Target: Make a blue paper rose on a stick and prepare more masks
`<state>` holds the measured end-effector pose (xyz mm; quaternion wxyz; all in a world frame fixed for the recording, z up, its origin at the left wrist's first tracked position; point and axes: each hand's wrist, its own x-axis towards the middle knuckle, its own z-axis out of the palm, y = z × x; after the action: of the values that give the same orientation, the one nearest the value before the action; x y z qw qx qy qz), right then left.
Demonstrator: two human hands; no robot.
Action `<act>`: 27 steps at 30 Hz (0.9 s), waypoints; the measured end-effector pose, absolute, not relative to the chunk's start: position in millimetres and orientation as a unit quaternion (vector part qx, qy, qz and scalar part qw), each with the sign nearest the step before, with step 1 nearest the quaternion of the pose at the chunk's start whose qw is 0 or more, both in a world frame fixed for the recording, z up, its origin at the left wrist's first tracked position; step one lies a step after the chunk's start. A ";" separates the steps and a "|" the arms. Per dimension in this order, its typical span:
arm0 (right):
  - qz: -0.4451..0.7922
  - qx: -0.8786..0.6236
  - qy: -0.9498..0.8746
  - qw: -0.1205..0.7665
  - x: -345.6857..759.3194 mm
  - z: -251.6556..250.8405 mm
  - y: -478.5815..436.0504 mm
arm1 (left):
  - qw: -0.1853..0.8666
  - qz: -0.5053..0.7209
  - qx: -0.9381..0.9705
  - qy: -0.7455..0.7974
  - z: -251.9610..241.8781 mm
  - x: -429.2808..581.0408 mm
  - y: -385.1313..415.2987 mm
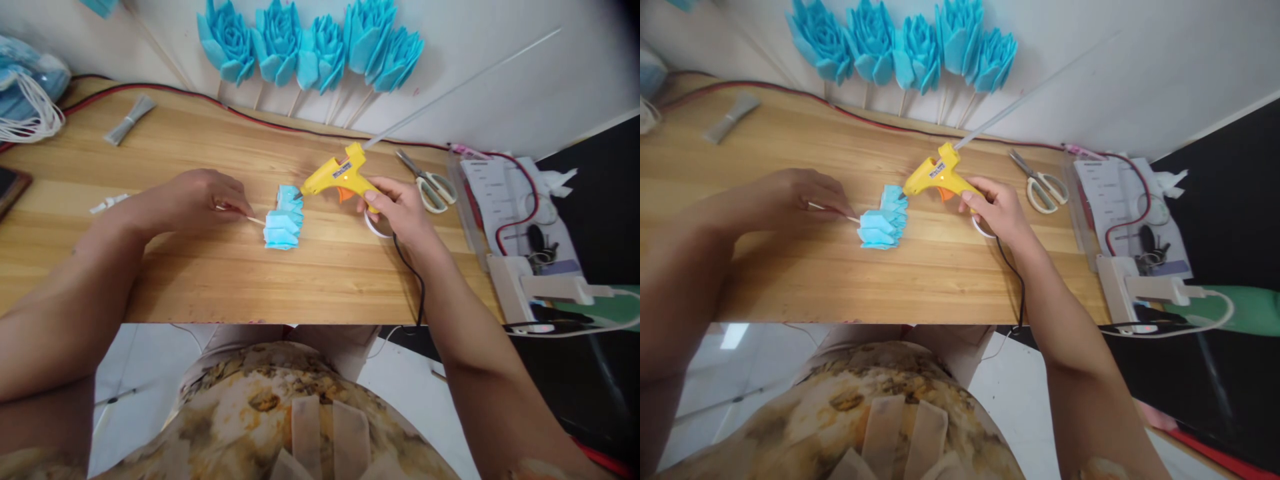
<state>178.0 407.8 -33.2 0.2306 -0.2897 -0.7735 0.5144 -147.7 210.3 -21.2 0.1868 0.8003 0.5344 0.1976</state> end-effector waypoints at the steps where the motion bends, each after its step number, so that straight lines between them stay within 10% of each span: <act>1: 0.514 -0.293 -0.773 0.230 178.1 -33.6 408.2 | 0.186 0.198 0.799 0.536 -21.2 -147.6 210.2; 27: 0.585 -0.283 -0.691 0.315 174.9 -32.2 411.1 | 0.182 0.190 0.794 0.548 -19.6 -146.0 210.0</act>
<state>174.9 411.1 -32.2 0.3152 -0.2833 -0.6911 0.5854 -146.0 210.0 -19.6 0.1824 0.7941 0.5477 0.1903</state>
